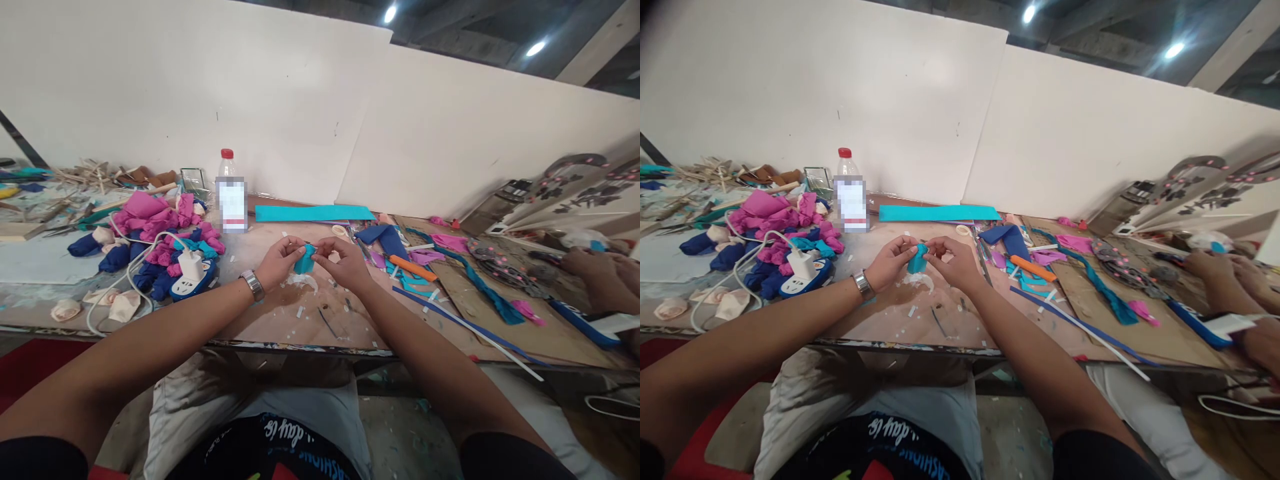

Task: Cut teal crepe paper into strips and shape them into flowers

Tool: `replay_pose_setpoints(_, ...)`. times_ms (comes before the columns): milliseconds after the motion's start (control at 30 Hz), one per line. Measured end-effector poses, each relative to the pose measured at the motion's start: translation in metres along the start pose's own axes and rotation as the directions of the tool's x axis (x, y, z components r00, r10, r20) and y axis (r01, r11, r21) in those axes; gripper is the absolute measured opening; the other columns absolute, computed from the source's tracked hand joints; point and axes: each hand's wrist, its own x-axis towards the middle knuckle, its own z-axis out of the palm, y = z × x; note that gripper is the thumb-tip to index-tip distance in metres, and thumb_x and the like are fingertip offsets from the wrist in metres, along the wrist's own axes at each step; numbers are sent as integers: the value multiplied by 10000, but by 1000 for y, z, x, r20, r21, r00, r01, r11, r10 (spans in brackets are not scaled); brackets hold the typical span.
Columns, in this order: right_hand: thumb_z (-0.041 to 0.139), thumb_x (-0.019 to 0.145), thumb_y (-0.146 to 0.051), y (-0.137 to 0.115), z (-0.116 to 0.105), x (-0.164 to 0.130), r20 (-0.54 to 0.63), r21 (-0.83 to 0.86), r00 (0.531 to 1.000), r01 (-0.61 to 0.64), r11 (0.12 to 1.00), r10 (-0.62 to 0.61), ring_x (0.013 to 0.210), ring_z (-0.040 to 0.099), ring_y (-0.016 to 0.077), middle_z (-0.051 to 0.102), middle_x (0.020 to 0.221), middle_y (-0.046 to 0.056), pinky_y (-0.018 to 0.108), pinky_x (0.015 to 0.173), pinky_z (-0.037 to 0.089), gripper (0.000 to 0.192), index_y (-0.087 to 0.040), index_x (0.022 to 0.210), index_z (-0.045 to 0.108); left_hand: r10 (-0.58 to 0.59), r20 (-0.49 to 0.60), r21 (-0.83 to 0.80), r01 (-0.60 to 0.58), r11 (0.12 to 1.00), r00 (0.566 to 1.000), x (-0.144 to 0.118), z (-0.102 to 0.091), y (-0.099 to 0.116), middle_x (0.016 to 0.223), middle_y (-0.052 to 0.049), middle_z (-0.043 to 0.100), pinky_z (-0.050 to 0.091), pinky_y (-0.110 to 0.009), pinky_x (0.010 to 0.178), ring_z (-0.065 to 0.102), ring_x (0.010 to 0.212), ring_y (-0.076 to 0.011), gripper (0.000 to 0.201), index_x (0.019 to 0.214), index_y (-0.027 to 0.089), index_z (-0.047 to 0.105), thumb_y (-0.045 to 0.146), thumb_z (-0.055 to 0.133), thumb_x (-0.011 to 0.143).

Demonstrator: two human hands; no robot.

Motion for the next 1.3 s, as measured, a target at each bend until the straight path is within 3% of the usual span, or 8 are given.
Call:
replay_pose_setpoints(167,738,868,-416,1,0,0,13,6,1000,10,1000,-10,728,620,164,674,803,11,328,722,526,275,-235,1071,698,-2,30,-12,3,1000,1000,0,-1,-2,890,-20,671,473,-235,712,603,793,-119,473,932,165,611,535,820,725)
replay_pose_setpoints(333,670,919,-425,0,-3,3,108,-11,989,98,995,-96,775,598,169,649,985,59,344,747,526,317,-255,1186,697,-20,68,22,18,1000,997,-1,-2,-1,895,-23,683,458,-230,686,598,761,-111,491,972,167,618,555,804,736)
replay_pose_setpoints(467,633,947,-393,1,-3,3,113,-18,986,127,992,-124,777,584,169,653,984,56,343,742,510,250,-258,1146,702,-17,91,40,14,999,996,0,-5,-4,964,-47,695,490,-266,772,634,853,-142,507,1038,173,607,519,821,736)
replay_pose_setpoints(633,667,916,-380,3,-3,3,57,-41,997,61,997,-59,758,594,170,669,927,40,339,728,501,246,-245,1122,676,32,206,241,-82,967,978,-2,-8,-7,1117,-91,690,499,-315,871,639,975,-188,438,1119,174,646,499,734,838)
replay_pose_setpoints(767,675,905,-374,4,-3,3,69,-54,997,51,997,-47,751,597,168,675,912,36,338,730,499,234,-238,1095,683,84,257,503,-207,839,963,-7,-6,-2,1032,-75,701,470,-321,838,617,917,-197,348,1091,170,678,471,596,936)
replay_pose_setpoints(867,674,904,-376,2,-4,3,91,-38,994,56,998,-52,748,597,165,672,929,40,335,732,501,246,-233,1103,692,101,270,603,-250,758,958,-9,-6,1,954,-59,700,447,-312,787,601,849,-193,316,1051,166,683,436,544,960)
replay_pose_setpoints(1100,629,939,-488,1,-5,5,182,-37,982,57,998,-49,770,613,175,686,949,59,332,731,500,331,-242,1140,722,92,260,621,-239,747,961,-6,-7,-2,896,-45,704,433,-291,719,599,785,-188,318,995,179,698,447,532,957)
replay_pose_setpoints(1300,600,958,-494,6,-5,5,193,-49,980,59,997,-48,775,622,179,695,934,60,331,726,502,334,-238,1132,726,44,305,471,-191,861,951,-5,-7,0,1035,-85,723,473,-318,848,638,949,-224,446,1043,168,696,552,480,973)
